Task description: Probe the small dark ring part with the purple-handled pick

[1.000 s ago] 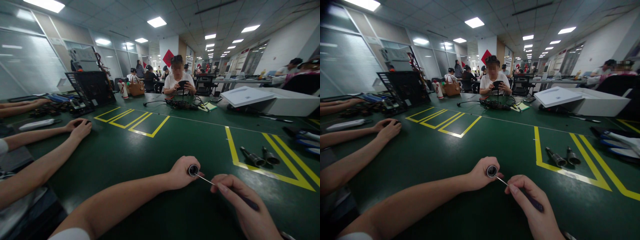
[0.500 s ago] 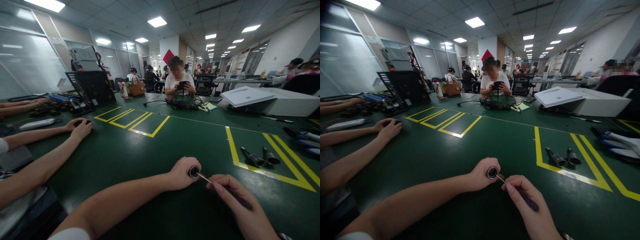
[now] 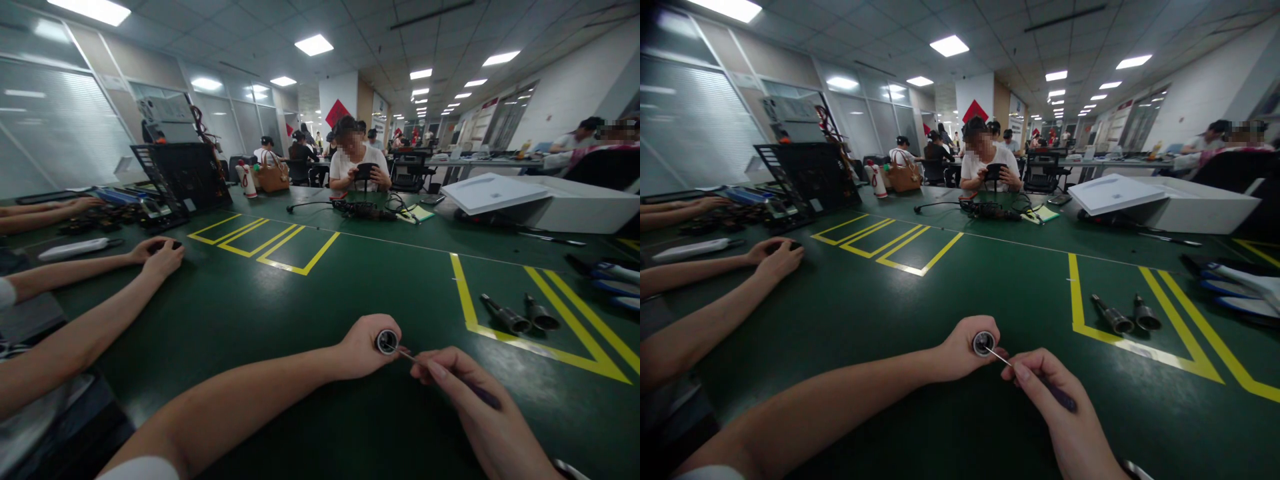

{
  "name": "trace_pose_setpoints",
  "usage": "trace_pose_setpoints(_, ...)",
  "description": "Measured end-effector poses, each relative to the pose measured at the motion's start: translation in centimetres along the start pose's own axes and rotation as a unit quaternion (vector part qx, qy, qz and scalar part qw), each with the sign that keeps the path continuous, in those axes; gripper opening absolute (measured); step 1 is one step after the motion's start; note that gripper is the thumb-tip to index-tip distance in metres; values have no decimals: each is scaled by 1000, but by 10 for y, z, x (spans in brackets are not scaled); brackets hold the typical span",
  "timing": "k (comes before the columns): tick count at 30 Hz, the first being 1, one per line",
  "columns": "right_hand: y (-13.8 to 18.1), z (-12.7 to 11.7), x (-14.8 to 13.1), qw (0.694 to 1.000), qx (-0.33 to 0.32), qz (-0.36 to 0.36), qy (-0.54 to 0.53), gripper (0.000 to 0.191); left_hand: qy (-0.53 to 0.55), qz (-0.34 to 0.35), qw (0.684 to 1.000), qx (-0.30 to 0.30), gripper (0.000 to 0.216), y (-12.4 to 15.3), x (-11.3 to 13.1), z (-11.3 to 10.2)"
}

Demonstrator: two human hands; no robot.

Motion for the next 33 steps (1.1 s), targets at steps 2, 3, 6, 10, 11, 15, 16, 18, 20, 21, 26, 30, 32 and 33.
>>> trace_pose_setpoints(2,0,-2,2,1000,0,-7,9,26,-18,-2,1000,3,19,0,-1,0)
trace_pose_setpoints(3,0,-2,3,1000,1,-8,15,27,-28,0,1000,2,18,0,-1,0)
trace_pose_setpoints(6,-1,-2,3,999,2,-13,31,27,-53,16,998,-2,16,0,-1,1)
trace_pose_setpoints(10,-2,0,0,1000,7,-7,24,29,-69,19,997,-12,14,0,-1,2)
trace_pose_setpoints(11,-2,0,-1,1000,11,-1,14,29,-68,15,997,-14,14,-1,-1,3)
trace_pose_setpoints(15,-2,1,-2,998,21,40,-45,26,-45,6,999,-16,18,-1,-2,3)
trace_pose_setpoints(16,-2,1,-2,997,22,49,-59,25,-37,5,999,-16,19,-1,-1,3)
trace_pose_setpoints(18,-3,1,-1,995,21,57,-85,22,-19,7,1000,-15,20,0,-1,3)
trace_pose_setpoints(20,-3,1,0,993,17,58,-105,22,-6,10,1000,-9,19,0,0,3)
trace_pose_setpoints(21,-4,1,0,992,14,58,-112,22,-2,9,1000,-9,19,0,0,2)
trace_pose_setpoints(26,-2,0,2,993,19,56,-103,22,0,5,1000,-12,20,0,0,2)
trace_pose_setpoints(30,-1,0,2,998,22,37,-43,25,-26,17,999,-13,17,0,0,2)
trace_pose_setpoints(32,-1,0,1,999,14,30,-31,27,-45,23,999,-16,16,1,-1,2)
trace_pose_setpoints(33,-1,1,0,999,12,29,-35,26,-53,26,998,-19,15,1,-1,3)
Point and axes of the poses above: each hand's wrist, its own y-axis away from the middle knuckle, its own z-axis out of the palm, x = y × z, the point moved 4 cm from there along -y, towards the middle knuckle, and after that the axes turned 7 degrees about -z, right-handed, at the moved point
